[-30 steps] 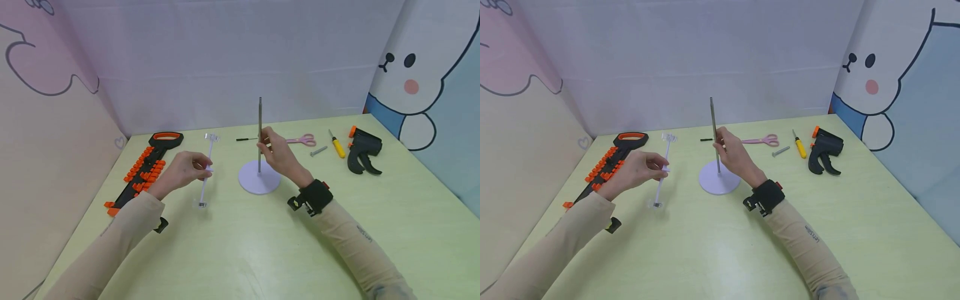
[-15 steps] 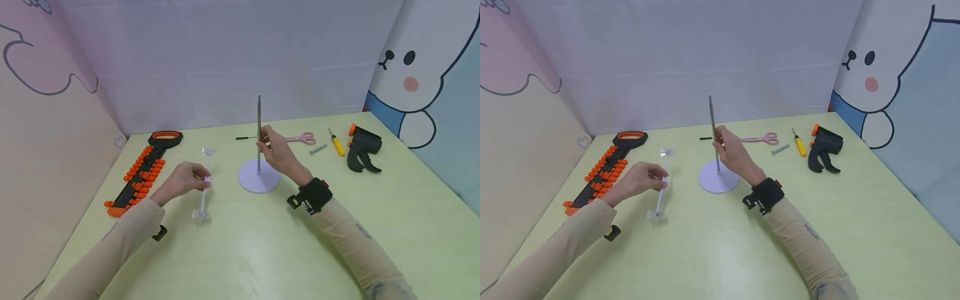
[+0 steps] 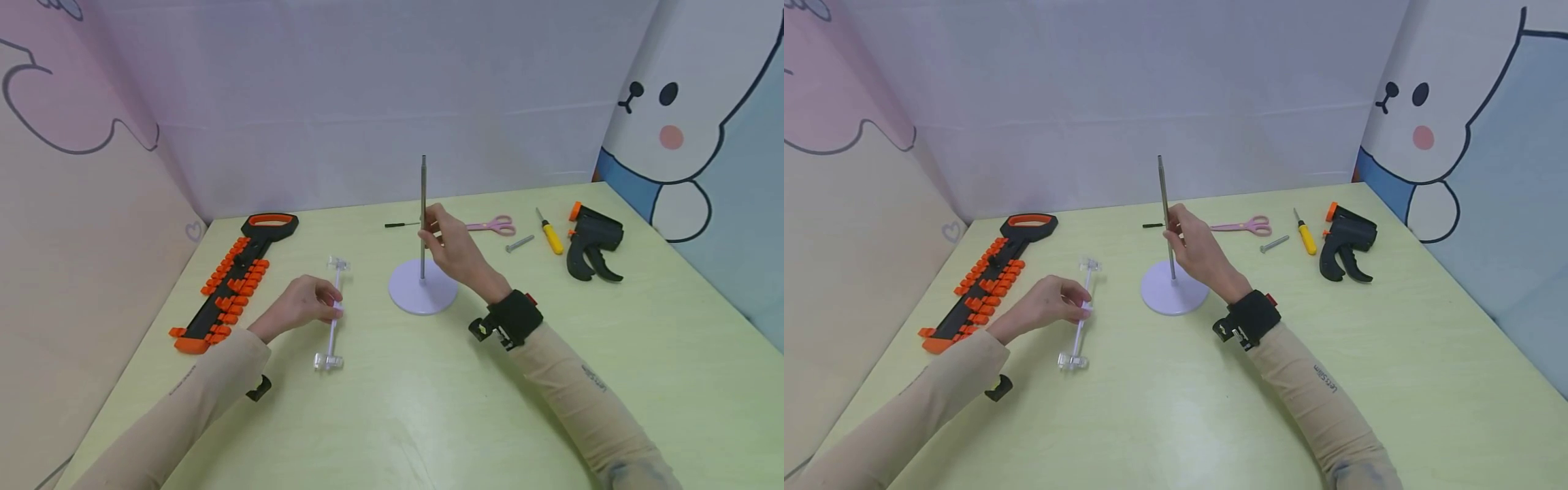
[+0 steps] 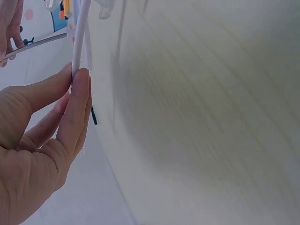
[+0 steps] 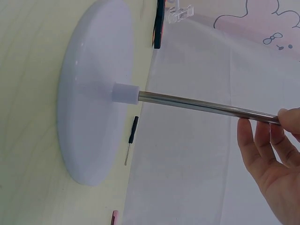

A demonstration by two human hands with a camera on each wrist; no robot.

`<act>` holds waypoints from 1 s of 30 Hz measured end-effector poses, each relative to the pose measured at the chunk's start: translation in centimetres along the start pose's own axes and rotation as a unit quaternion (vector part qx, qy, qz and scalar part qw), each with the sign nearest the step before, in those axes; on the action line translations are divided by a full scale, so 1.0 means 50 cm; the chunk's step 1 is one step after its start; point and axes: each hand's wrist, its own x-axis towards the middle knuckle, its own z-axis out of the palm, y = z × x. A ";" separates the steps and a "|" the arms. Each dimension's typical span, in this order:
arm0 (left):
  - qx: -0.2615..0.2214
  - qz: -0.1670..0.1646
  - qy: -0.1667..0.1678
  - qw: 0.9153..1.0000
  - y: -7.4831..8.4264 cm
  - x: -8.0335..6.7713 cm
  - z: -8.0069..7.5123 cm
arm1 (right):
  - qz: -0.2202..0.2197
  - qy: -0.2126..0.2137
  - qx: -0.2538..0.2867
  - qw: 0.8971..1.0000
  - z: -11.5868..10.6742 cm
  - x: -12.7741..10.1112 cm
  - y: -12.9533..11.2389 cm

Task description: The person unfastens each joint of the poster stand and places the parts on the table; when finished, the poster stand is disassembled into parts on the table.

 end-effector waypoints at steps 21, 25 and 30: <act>0.074 0.026 0.008 0.997 -0.018 0.009 0.018 | -0.001 0.003 -0.001 1.000 0.000 0.001 0.004; 0.088 0.036 0.013 0.995 -0.020 0.010 0.021 | -0.002 0.003 0.001 1.000 0.001 0.001 0.005; 0.095 0.034 0.014 0.995 -0.020 0.009 0.024 | -0.004 0.003 0.000 1.000 0.001 0.000 0.004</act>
